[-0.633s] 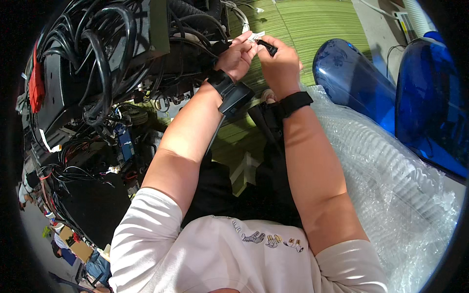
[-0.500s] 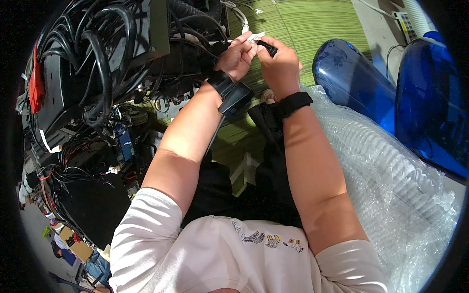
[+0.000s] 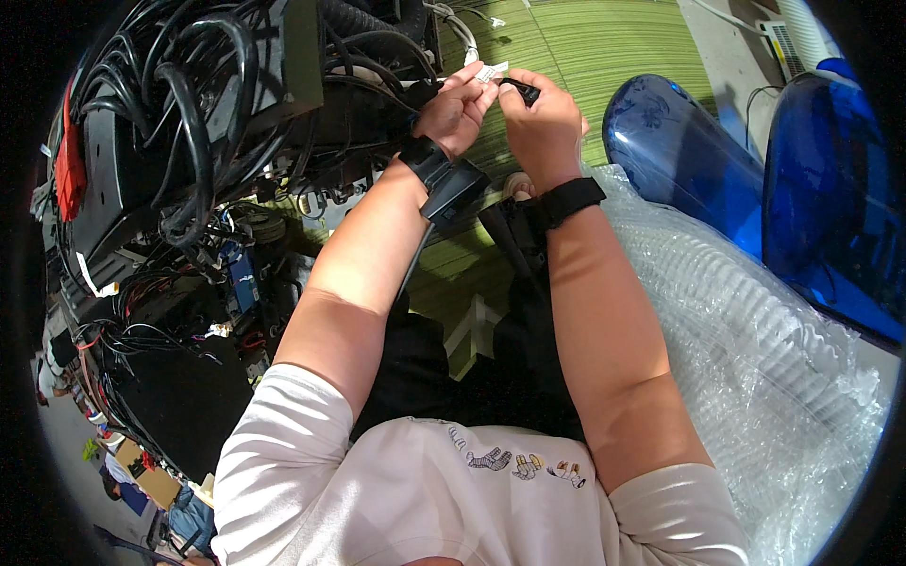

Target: Connecting and organizing internal electrical wiring and components on a robot chassis.

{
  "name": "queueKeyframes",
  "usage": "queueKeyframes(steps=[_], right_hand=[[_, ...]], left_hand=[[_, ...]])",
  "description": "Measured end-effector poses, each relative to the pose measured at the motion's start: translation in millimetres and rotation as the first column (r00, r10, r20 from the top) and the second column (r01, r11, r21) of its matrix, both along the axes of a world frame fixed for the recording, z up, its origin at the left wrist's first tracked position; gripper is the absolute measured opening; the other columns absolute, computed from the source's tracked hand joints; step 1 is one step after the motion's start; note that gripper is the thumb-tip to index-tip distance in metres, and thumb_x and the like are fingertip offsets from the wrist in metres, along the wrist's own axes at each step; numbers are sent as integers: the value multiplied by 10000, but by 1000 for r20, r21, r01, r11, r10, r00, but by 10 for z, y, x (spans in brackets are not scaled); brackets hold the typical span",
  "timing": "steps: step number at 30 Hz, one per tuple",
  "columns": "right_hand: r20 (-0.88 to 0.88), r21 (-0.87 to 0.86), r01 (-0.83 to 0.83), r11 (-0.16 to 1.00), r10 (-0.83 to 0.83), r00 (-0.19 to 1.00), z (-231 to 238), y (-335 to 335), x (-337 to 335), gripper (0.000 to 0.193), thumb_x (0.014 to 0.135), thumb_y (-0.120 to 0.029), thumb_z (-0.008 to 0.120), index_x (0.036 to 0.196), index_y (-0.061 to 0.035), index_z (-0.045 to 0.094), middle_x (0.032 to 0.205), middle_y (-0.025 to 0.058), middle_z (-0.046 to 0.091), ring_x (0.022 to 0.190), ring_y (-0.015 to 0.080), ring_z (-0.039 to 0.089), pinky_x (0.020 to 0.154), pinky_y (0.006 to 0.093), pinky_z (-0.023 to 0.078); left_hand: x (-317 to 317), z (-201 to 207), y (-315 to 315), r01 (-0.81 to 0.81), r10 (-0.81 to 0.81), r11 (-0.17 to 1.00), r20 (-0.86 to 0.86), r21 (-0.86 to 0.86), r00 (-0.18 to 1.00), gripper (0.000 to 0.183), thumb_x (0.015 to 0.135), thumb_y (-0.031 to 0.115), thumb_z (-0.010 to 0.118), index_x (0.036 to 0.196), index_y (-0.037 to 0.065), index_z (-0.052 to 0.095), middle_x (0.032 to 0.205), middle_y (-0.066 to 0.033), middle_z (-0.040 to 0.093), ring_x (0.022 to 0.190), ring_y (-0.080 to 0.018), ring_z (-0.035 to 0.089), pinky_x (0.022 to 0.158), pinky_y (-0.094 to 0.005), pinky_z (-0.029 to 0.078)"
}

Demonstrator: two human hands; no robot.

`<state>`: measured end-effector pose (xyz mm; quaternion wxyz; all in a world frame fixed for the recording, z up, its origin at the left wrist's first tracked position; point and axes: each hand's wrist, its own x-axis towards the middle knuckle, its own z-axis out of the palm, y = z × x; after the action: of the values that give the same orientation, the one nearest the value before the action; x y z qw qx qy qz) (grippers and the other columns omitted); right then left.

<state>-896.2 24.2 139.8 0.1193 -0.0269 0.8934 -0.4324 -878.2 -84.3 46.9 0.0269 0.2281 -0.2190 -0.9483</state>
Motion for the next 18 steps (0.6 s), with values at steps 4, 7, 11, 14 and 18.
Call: queueKeyframes(steps=[4, 7, 11, 14, 18], right_hand=[[-2, 21, -10, 1000, 10, 1000, -40, 21, -10, 298, 740, -323, 555, 943, -119, 633, 702, 47, 630, 684, 192, 591, 783, 333, 340], [-10, 67, -28, 997, 28, 1000, -44, 16, 8, 303, 740, -320, 555, 952, -118, 633, 721, 59, 634, 700, 203, 595, 791, 340, 340], [-3, 64, -41, 997, 42, 999, -27, -4, 28, 304, 739, -314, 556, 958, -118, 633, 739, 69, 637, 716, 210, 599, 796, 343, 338], [-9, 75, -33, 997, 34, 999, 16, -10, 19, 295, 739, -310, 558, 950, -117, 634, 696, 57, 629, 687, 203, 594, 791, 337, 341], [3, 7, 5, 1000, -5, 1000, 24, -9, 5, 287, 739, -310, 558, 936, -117, 636, 627, 35, 606, 637, 191, 580, 779, 321, 344]], left_hand=[[-13, -21, 22, -15, 15, 1000, 4, -4, 1000, 451, 802, -82, 409, 1238, -80, 294, 1210, -152, 378, 1067, -241, 460, 944, -319, 389], [-25, -67, 37, -42, 42, 999, 8, 12, 999, 436, 802, -84, 410, 1228, -69, 322, 1212, -151, 387, 1057, -233, 466, 948, -324, 384], [-29, -142, 28, -48, 48, 998, 5, 38, 999, 401, 798, -89, 411, 1196, -56, 373, 1213, -141, 400, 1058, -233, 466, 939, -324, 389], [-27, -86, 39, -58, 57, 998, 25, 35, 998, 393, 797, -92, 410, 1187, -57, 379, 1211, -138, 401, 1046, -227, 470, 926, -320, 397], [-12, -11, 34, -55, 55, 998, 35, 13, 998, 405, 791, -100, 408, 1191, -71, 354, 1221, -136, 387, 1016, -213, 477, 919, -314, 404]])
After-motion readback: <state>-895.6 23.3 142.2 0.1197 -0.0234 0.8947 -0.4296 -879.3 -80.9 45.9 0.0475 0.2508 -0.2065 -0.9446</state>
